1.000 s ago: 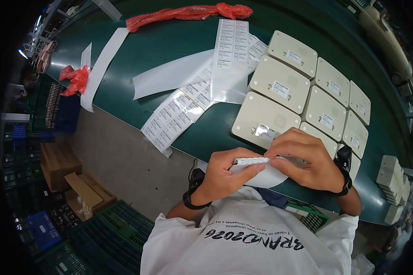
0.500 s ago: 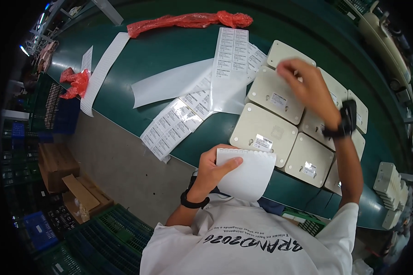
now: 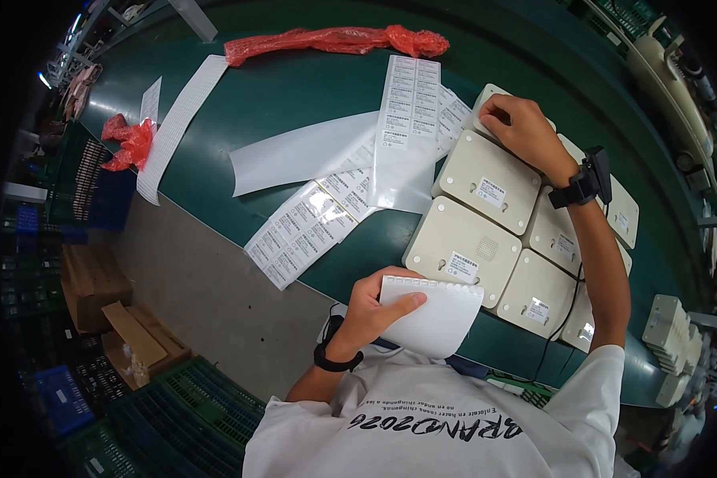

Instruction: The person peels small white pads from a sheet and sticks them onto the back of each white electronic device. After applying the pads, the person turns the devices over and arranges them in a row on the green workbench.

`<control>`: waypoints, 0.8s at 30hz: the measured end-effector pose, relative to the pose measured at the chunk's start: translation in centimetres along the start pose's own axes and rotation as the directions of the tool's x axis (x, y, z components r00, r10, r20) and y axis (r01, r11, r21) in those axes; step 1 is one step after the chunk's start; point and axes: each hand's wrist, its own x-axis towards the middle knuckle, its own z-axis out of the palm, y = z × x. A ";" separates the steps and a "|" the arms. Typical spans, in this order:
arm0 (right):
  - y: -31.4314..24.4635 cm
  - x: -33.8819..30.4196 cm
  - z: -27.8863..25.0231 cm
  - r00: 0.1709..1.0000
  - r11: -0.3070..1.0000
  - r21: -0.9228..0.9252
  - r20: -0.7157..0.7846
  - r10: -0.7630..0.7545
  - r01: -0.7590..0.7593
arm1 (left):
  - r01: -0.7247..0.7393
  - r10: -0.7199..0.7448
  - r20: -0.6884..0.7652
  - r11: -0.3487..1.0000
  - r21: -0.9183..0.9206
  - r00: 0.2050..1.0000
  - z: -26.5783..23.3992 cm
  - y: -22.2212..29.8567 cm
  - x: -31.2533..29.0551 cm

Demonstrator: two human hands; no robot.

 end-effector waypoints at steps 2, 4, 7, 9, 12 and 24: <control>-0.4 0.1 -0.1 1.000 1.000 -0.025 -0.005 -0.014 0.014 | 0.006 -0.006 0.004 1.000 -0.006 1.000 0.1 0.1 0.0; -1.3 -0.1 0.1 0.999 0.989 -0.140 -0.041 0.032 -0.038 | 0.014 -0.014 0.007 1.000 -0.015 1.000 0.1 0.2 0.0; -1.2 -0.3 0.2 0.998 0.982 -0.191 -0.061 -0.004 -0.007 | 0.007 -0.006 0.015 1.000 -0.030 1.000 0.1 0.2 -0.1; -0.6 -0.5 0.3 0.991 0.979 -0.177 -0.066 -0.116 0.103 | 0.002 -0.001 0.019 0.999 -0.040 1.000 0.0 0.1 -0.1; -0.2 -1.3 0.7 0.984 0.982 -0.147 -0.112 -0.139 0.122 | -0.013 0.014 0.045 1.000 -0.024 0.999 -0.1 0.0 -0.1; -0.2 -0.5 0.6 0.999 0.997 -0.083 -0.048 -0.008 0.003 | 0.008 -0.006 0.064 0.999 -0.032 0.998 -0.2 0.2 0.0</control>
